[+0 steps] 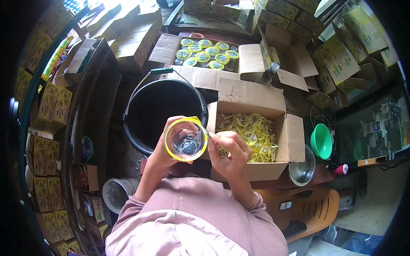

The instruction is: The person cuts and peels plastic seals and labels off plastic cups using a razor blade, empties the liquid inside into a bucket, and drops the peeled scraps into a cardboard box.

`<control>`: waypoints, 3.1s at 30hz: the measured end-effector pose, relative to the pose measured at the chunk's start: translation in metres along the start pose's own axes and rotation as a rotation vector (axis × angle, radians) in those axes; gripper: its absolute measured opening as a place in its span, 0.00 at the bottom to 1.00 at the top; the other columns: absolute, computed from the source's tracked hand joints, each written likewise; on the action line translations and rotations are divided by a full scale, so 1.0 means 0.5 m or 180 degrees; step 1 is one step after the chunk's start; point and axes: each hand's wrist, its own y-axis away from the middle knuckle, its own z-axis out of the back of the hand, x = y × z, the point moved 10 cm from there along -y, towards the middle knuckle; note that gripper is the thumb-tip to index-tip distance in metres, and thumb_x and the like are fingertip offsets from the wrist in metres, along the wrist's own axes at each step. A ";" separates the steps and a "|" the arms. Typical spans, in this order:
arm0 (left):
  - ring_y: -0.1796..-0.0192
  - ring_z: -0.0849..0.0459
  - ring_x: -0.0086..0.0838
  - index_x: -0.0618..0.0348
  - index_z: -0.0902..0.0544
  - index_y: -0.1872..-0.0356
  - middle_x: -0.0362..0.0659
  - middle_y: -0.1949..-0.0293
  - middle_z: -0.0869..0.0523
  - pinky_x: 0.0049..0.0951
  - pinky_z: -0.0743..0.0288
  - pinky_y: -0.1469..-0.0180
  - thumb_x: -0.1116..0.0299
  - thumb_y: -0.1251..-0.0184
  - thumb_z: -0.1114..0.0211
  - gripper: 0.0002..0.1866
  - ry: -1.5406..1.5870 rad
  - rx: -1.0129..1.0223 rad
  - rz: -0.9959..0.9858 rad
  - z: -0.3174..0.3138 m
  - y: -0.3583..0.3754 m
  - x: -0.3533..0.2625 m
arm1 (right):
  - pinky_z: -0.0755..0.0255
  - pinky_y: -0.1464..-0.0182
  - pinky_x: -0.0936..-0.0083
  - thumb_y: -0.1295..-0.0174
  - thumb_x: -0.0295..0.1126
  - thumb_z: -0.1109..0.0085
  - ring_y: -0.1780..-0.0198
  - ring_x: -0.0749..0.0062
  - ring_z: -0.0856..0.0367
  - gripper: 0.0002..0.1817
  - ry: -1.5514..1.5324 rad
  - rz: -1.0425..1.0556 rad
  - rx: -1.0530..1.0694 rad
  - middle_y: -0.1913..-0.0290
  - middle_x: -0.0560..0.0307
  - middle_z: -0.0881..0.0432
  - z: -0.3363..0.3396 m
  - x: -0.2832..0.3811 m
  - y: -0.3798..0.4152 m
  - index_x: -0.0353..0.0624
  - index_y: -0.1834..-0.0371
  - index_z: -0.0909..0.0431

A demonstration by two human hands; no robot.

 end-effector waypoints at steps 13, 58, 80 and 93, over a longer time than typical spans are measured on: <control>0.50 0.23 0.27 0.60 0.40 0.42 0.44 0.53 0.24 0.28 0.29 0.47 0.67 0.67 0.19 0.48 -0.0165 0.0041 0.0012 -0.016 0.001 -0.004 | 0.27 0.71 0.80 0.57 0.17 0.36 0.73 0.69 0.19 0.10 0.0319 0.0128 0.0040 0.74 0.54 0.21 0.007 0.013 -0.007 0.40 0.72 0.23; 0.50 0.29 0.25 0.61 0.39 0.39 0.42 0.49 0.35 0.25 0.29 0.48 0.77 0.66 0.25 0.46 0.0020 -0.0073 0.0057 -0.017 -0.001 -0.001 | 0.26 0.69 0.79 0.57 0.16 0.36 0.71 0.68 0.19 0.10 0.0360 -0.0046 0.0000 0.73 0.53 0.20 0.003 0.003 0.012 0.38 0.71 0.23; 0.44 0.28 0.31 0.62 0.42 0.41 0.47 0.50 0.29 0.31 0.36 0.40 0.77 0.56 0.35 0.37 0.0476 -0.0307 -0.0167 -0.014 0.006 0.011 | 0.25 0.70 0.79 0.57 0.16 0.36 0.72 0.69 0.20 0.11 0.0621 0.0058 -0.0239 0.73 0.52 0.21 0.004 0.014 0.024 0.39 0.70 0.23; 0.48 0.26 0.30 0.60 0.41 0.42 0.46 0.53 0.27 0.29 0.31 0.44 0.79 0.60 0.31 0.40 -0.0047 -0.0092 -0.0199 -0.026 0.008 0.005 | 0.28 0.69 0.79 0.57 0.17 0.36 0.72 0.70 0.20 0.10 0.0109 -0.0307 -0.0108 0.74 0.54 0.21 0.007 -0.022 0.014 0.38 0.71 0.23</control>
